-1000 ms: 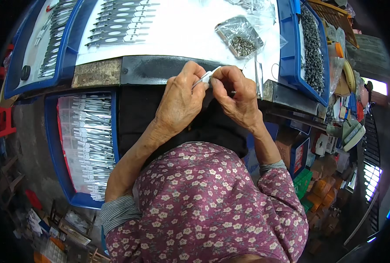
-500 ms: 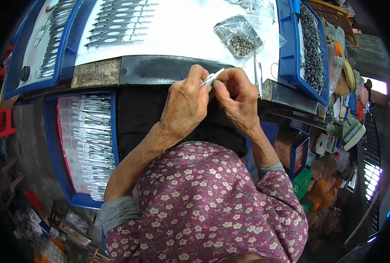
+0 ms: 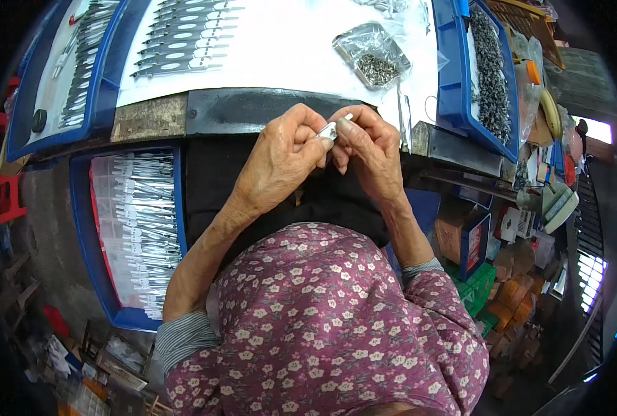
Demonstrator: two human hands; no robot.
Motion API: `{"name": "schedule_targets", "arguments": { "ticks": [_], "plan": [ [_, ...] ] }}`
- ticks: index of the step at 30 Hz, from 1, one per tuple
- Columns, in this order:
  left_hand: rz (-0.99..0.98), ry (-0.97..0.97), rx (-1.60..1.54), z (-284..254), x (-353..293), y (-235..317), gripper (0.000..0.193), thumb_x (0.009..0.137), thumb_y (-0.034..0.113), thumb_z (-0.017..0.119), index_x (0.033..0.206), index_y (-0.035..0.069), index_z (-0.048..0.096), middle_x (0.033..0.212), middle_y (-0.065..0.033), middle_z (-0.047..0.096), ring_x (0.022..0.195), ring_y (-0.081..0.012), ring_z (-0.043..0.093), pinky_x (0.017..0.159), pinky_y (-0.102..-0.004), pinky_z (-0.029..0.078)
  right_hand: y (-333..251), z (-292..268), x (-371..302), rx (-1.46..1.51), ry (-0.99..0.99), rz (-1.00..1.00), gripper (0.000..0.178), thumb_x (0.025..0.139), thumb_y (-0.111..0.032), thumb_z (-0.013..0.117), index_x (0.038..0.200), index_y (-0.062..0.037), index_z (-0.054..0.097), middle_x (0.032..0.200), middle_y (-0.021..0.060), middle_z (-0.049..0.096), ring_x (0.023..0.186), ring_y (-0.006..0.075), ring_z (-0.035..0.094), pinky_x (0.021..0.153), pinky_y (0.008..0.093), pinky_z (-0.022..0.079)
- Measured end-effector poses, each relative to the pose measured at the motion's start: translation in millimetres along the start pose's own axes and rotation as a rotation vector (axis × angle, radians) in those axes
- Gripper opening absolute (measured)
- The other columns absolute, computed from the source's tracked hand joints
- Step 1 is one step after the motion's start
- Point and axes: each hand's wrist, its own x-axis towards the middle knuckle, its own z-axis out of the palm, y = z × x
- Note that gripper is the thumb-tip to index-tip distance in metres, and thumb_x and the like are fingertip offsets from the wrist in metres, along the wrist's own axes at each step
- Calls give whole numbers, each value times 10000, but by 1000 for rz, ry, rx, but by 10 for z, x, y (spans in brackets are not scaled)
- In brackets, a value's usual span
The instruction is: Assembling small metal pins into white plastic components and arranging them in trays.
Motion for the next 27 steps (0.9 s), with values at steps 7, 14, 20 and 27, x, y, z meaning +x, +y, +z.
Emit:
{"name": "schedule_targets", "arguments": {
  "ticks": [7, 14, 20, 27],
  "plan": [
    [-33, -11, -53, -29, -9, -21, 189, 896, 206, 500, 916, 18, 515, 619, -8, 529, 470, -13, 398, 385, -146, 268, 2, 90, -39, 15, 63, -55, 208, 880, -127, 535, 958, 64, 563, 678, 34, 524, 498, 63, 443, 424, 181, 349],
    [-87, -68, -265, -56, -15, -35, 207, 882, 221, 503, 922, 17, 496, 610, -16, 532, 432, 0, 370, 363, -144, 233, 9, 118, -63, 47, 114, -58, 176, 864, -111, 557, 946, 42, 588, 659, -1, 522, 499, 21, 402, 415, 152, 259],
    [-135, -84, -305, -87, -7, 11, 199, 876, 223, 512, 903, 26, 493, 598, -9, 525, 419, 5, 352, 359, -138, 225, -30, 150, -47, 56, 99, -77, 146, 867, -129, 565, 906, 6, 603, 627, -43, 503, 509, -6, 377, 440, 143, 246],
    [-101, -151, -309, -212, -21, -6, 199, 885, 234, 528, 897, 40, 484, 602, -2, 520, 436, -1, 356, 369, -143, 227, -154, 92, 41, -143, -102, -51, 157, 862, -90, 534, 957, 26, 579, 682, -12, 507, 535, 30, 412, 463, 164, 292]
  ]
}}
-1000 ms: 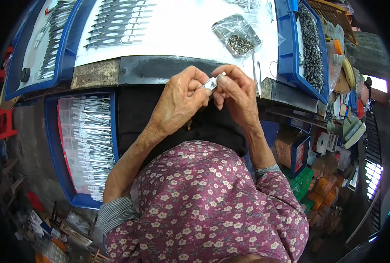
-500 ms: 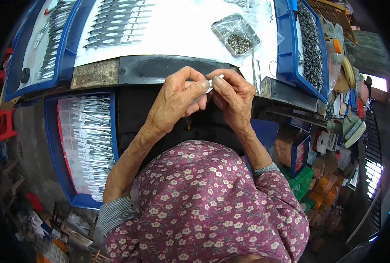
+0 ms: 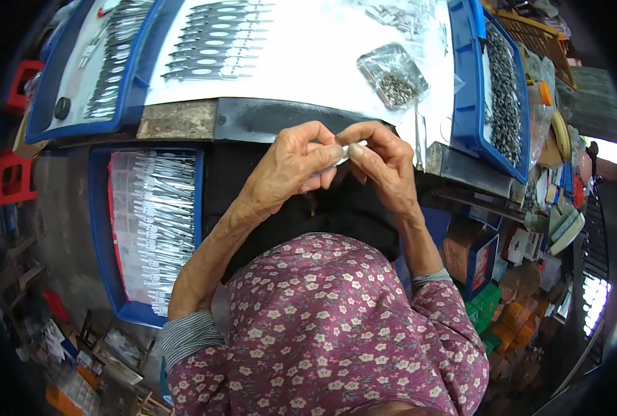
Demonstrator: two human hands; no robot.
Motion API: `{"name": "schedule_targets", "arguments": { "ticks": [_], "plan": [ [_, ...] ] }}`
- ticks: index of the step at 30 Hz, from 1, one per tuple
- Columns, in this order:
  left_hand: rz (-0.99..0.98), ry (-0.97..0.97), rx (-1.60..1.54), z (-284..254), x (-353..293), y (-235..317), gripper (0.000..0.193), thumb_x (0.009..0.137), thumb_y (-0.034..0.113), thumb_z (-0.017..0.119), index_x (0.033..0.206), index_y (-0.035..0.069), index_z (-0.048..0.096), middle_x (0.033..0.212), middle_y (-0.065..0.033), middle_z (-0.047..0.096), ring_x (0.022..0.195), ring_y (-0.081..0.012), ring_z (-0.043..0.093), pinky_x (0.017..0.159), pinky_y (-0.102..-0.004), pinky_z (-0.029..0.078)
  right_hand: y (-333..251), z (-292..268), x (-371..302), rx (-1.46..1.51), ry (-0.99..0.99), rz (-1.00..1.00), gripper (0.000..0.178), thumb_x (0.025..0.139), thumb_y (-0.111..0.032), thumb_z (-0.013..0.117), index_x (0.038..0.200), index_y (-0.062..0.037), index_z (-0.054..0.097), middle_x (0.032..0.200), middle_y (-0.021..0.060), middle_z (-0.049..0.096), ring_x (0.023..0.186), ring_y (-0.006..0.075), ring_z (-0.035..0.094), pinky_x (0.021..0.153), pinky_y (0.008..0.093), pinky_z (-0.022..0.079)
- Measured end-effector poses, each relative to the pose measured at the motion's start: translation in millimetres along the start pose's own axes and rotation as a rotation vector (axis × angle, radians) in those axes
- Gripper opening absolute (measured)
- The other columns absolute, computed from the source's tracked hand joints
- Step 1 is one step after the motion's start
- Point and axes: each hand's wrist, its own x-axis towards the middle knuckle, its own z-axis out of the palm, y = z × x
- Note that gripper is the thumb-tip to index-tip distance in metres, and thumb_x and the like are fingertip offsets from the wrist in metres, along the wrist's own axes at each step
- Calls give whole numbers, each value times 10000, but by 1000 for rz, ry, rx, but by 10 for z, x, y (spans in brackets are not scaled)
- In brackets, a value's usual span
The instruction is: Assembling small metal pins into white plastic components and arranging them in trays.
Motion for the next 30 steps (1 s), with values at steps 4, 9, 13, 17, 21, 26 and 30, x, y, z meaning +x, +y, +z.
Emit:
{"name": "schedule_targets", "arguments": {
  "ticks": [4, 9, 13, 17, 21, 26, 30],
  "plan": [
    [46, 38, 136, -91, -39, 98, 187, 888, 221, 532, 916, 44, 479, 605, 1, 518, 443, -8, 359, 383, -143, 243, -156, -53, 153, -451, -216, -287, 222, 764, -34, 596, 983, -2, 580, 866, 68, 552, 725, 142, 522, 608, 250, 409],
    [98, 34, 380, -188, -79, 244, 178, 890, 139, 508, 1015, 42, 428, 587, -5, 504, 476, -29, 398, 424, -164, 292, -294, 24, 315, -914, -272, -651, 304, 677, -31, 644, 969, -49, 562, 955, 78, 529, 855, 271, 505, 712, 367, 404],
    [150, 90, 637, -208, -93, 436, 197, 872, 102, 507, 1046, 27, 452, 621, -11, 529, 539, -59, 458, 492, -196, 360, -358, 97, 402, -1104, -248, -740, 318, 652, -18, 663, 957, -49, 577, 884, 76, 547, 772, 263, 525, 641, 355, 425],
    [287, 230, 818, -216, -125, 632, 204, 857, 76, 510, 1045, -2, 499, 763, -45, 581, 699, -103, 539, 639, -235, 439, -428, 127, 567, -1071, -208, -788, 284, 656, -5, 654, 926, -39, 573, 865, 86, 547, 707, 261, 540, 574, 355, 432],
    [711, 504, 753, -240, -196, 841, 188, 818, 60, 555, 994, -7, 549, 827, -121, 621, 787, -187, 613, 698, -309, 487, -441, 91, 824, -1035, -117, -813, 224, 672, -1, 658, 874, -30, 564, 808, 91, 546, 692, 258, 561, 563, 326, 438],
    [887, 562, 337, -235, -337, 977, 96, 866, 37, 514, 921, -16, 573, 843, -70, 611, 766, -112, 585, 697, -230, 475, -364, 19, 1206, -933, 39, -743, 123, 725, -33, 669, 809, 7, 588, 711, 89, 537, 581, 183, 543, 534, 291, 427],
    [714, 675, 457, -318, -204, 703, 83, 868, 27, 496, 900, -10, 563, 798, -57, 605, 773, -104, 584, 682, -234, 472, -363, 29, 1579, -981, 113, -680, 129, 751, -113, 660, 804, -8, 604, 717, 70, 550, 568, 162, 531, 532, 280, 422]
  ]
}}
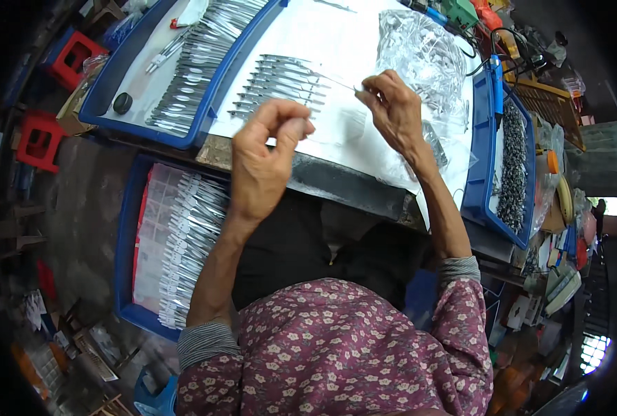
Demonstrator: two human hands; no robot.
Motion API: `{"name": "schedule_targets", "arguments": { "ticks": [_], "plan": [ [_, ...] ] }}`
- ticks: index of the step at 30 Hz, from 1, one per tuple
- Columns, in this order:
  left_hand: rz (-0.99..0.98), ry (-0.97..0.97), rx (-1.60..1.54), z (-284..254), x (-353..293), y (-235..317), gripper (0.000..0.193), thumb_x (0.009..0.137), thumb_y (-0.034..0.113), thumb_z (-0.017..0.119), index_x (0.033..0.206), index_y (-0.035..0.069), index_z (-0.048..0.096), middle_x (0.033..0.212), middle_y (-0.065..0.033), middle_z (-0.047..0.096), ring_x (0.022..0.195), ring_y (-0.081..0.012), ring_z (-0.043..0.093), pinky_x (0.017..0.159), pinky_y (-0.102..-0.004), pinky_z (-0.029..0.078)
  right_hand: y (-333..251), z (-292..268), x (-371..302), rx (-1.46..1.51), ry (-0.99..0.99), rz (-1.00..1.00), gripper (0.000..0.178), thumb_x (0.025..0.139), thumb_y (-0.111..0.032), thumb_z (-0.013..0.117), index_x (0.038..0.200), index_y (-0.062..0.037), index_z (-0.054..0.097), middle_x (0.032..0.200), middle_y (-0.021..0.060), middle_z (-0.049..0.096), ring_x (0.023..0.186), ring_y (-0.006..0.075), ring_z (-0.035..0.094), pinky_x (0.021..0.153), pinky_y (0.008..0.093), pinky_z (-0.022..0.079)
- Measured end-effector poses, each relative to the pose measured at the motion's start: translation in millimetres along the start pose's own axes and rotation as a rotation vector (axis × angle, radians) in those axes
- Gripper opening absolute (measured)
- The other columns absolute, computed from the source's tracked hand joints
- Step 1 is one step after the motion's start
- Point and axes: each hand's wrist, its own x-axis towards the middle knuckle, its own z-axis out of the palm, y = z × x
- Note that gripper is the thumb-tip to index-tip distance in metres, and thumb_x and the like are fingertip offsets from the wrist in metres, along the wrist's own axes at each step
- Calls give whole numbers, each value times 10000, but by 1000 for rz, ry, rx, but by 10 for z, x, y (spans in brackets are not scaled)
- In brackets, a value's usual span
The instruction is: Assembling small metal pins into white plastic components and arranging them in trays.
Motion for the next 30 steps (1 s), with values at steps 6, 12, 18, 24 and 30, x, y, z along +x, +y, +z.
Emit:
{"name": "schedule_targets", "arguments": {
  "ticks": [6, 12, 18, 24, 30],
  "plan": [
    [77, -38, 232, 274, -118, -532, 88, 810, 26, 521, 886, -7, 550, 733, -170, 588, 681, -313, 603, 599, -350, 468, 207, 428, 391, -100, -16, -21, 108, 745, -122, 649, 786, -25, 622, 745, 88, 581, 603, 218, 574, 563, 328, 446],
    [308, -69, 442, 338, -156, -733, 84, 781, 3, 535, 860, -3, 563, 749, -131, 594, 685, -282, 590, 617, -350, 456, 329, 772, 632, -155, -78, -20, 104, 702, -109, 591, 645, -34, 546, 719, 136, 562, 682, 291, 574, 606, 404, 462],
    [330, -100, 482, 343, -134, -743, 67, 763, -8, 548, 829, -10, 557, 760, -129, 594, 700, -287, 588, 634, -355, 449, 557, 917, 740, -125, -134, -17, 104, 718, -133, 599, 762, -42, 623, 809, 132, 598, 739, 294, 599, 661, 390, 477],
    [353, -75, 484, 330, -148, -751, 76, 756, -13, 552, 831, -5, 561, 766, -127, 596, 704, -286, 587, 628, -357, 448, 578, 883, 757, -128, -258, -32, 165, 792, -140, 573, 903, -34, 635, 881, 115, 594, 771, 273, 590, 718, 362, 466],
    [328, -95, 508, 327, -162, -735, 64, 765, -4, 545, 827, 0, 561, 768, -125, 597, 710, -287, 586, 631, -364, 444, 623, 878, 725, -132, -283, -96, 180, 782, -94, 587, 949, -34, 619, 903, 117, 582, 785, 274, 586, 718, 356, 465]
  ]
}}
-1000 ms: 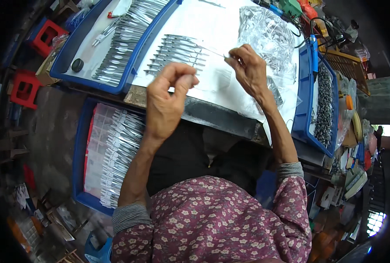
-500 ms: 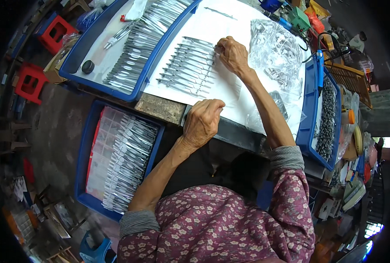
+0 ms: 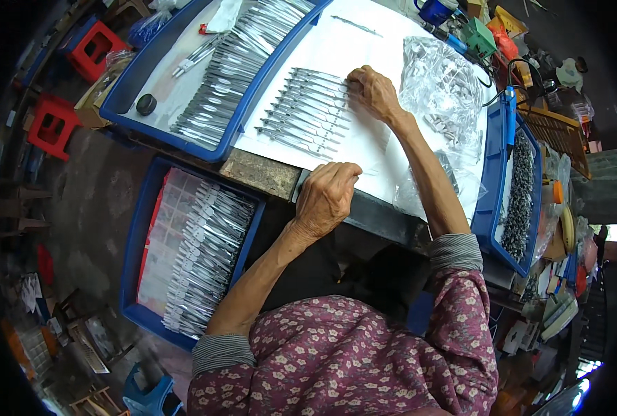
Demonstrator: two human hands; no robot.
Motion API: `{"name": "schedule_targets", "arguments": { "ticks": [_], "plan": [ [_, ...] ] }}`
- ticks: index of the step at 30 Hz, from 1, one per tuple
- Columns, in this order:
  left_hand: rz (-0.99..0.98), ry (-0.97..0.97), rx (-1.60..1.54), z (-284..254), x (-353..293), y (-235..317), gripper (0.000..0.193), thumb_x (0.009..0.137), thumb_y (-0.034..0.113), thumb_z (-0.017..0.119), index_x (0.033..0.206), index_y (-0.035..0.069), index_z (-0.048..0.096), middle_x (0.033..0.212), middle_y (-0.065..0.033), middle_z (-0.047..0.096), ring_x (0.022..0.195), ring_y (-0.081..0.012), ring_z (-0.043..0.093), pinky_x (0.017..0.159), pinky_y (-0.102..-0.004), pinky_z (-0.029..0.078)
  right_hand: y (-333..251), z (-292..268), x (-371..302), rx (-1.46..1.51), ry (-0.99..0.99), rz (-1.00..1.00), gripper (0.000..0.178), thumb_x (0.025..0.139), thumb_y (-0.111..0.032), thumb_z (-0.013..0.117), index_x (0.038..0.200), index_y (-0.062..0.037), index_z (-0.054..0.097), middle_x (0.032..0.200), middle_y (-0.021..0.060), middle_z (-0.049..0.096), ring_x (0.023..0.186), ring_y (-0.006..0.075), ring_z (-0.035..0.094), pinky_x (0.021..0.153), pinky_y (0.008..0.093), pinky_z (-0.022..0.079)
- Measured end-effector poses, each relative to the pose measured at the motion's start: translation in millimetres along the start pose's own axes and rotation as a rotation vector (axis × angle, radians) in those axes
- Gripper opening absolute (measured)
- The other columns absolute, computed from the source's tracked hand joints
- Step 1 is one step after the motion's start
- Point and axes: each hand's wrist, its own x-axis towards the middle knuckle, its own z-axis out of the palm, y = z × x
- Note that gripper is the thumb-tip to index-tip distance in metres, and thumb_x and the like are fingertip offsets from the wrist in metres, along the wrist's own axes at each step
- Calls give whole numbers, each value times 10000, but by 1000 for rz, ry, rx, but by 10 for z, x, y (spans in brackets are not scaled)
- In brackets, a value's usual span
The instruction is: Assembling small metal pins into white plastic components and arranging them in trays.
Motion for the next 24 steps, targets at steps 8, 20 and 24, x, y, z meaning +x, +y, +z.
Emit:
{"name": "schedule_targets", "arguments": {
  "ticks": [8, 20, 24],
  "plan": [
    [-10, -12, 20, 3, -8, 0, 69, 771, 9, 543, 839, 5, 557, 772, -123, 600, 719, -291, 584, 644, -370, 446, 26, 26, -41, 14, -22, 36, 249, 755, -42, 619, 1003, -49, 602, 918, 86, 575, 787, 231, 596, 720, 326, 485],
    [-65, -7, -122, -122, 13, 37, 78, 785, -3, 519, 854, -6, 554, 761, -137, 592, 682, -269, 588, 619, -337, 457, -35, -66, -25, 153, -110, 77, 266, 757, -64, 610, 1020, -80, 574, 940, 100, 551, 853, 248, 589, 752, 356, 474],
    [-64, 33, -181, -417, 124, 105, 91, 805, -14, 504, 880, -23, 553, 763, -131, 599, 665, -203, 595, 591, -303, 469, -23, -112, -61, 139, -29, 44, 334, 752, 58, 518, 1066, -53, 546, 884, 122, 513, 772, 251, 551, 702, 352, 457]
  ]
}}
